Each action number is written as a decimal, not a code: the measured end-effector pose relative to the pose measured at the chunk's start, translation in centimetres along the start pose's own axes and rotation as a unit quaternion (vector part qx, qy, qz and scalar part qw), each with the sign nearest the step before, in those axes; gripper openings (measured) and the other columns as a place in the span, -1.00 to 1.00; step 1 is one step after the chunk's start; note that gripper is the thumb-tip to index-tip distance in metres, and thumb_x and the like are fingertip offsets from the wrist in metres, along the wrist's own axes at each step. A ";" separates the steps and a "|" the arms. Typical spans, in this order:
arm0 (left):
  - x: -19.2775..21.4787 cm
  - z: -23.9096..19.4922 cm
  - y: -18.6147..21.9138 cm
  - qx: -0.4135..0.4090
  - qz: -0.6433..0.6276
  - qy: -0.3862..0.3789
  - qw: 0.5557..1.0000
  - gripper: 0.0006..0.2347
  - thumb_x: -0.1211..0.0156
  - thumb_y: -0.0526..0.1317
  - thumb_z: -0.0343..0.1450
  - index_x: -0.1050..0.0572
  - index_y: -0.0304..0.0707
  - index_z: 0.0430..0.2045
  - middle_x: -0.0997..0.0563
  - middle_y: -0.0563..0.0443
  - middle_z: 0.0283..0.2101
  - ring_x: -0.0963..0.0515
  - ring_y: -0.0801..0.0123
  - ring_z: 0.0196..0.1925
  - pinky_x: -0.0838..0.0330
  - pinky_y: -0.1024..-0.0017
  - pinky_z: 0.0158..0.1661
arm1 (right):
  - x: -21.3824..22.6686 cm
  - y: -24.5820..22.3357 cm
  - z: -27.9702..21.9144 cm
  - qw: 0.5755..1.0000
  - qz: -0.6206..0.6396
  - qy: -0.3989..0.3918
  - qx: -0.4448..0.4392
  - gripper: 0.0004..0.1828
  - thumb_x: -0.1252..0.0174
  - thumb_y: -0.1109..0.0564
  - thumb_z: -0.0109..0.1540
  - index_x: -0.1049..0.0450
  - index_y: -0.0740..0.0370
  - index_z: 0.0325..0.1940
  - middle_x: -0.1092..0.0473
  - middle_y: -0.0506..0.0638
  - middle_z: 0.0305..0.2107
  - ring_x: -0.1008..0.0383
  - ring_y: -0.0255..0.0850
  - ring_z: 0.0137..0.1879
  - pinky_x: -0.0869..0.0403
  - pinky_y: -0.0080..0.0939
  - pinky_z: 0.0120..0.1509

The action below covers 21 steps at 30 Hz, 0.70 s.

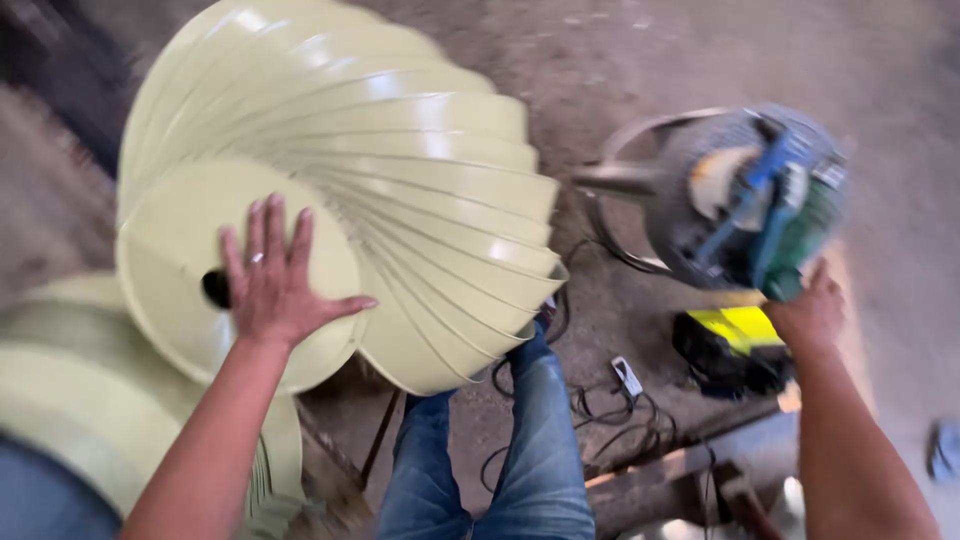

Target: Assembling metal blades onto a roof ventilator hub using a rivet gun and drill.

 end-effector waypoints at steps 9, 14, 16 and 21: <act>0.6 -0.6 0.2 0.014 -0.027 -0.036 0.999 0.26 0.01 0.69 -0.06 0.07 -0.03 0.54 0.25 -0.17 0.60 0.32 0.07 0.63 0.58 -0.16 0.46 | -5.5 2.2 5.3 0.993 -0.082 -0.069 0.055 0.36 -0.58 -0.15 -0.10 0.04 0.28 0.59 -0.48 0.43 0.04 -0.50 0.35 0.15 -0.46 0.25 0.21; 1.2 -0.2 0.6 0.005 -0.022 -0.038 0.999 0.27 -0.03 0.69 -0.07 0.06 -0.01 0.54 0.22 -0.15 0.60 0.28 0.07 0.64 0.54 -0.17 0.48 | -4.9 2.9 3.0 0.983 -0.131 0.091 0.096 -0.25 -0.40 -0.08 0.15 -0.29 0.36 0.25 -0.48 0.37 -0.04 -0.50 0.26 0.12 -0.44 0.19 0.30; 1.1 -0.4 0.5 0.002 -0.015 -0.038 0.999 0.28 -0.06 0.68 -0.11 0.06 0.01 0.52 0.20 -0.16 0.59 0.27 0.06 0.62 0.52 -0.19 0.46 | -2.2 1.8 1.1 0.976 -0.161 0.123 0.081 -0.30 -0.39 -0.02 0.09 -0.34 0.34 0.21 -0.46 0.32 -0.07 -0.48 0.26 0.12 -0.40 0.22 0.23; 1.3 -0.4 0.1 -0.009 -0.038 -0.017 0.999 0.26 -0.09 0.67 -0.07 0.05 0.01 0.53 0.19 -0.17 0.59 0.26 0.04 0.62 0.49 -0.26 0.45 | 2.0 6.4 -6.2 0.976 -0.067 0.195 0.064 -0.42 -0.29 0.07 0.07 -0.43 0.39 0.13 -0.50 0.32 -0.07 -0.52 0.25 0.09 -0.45 0.22 0.18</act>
Point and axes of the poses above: each hand's wrist, its own z-axis towards the middle knuckle, its own x-axis out of the back of the hand, y = z × x, the point moved 4 cm from there along z, towards the middle knuckle
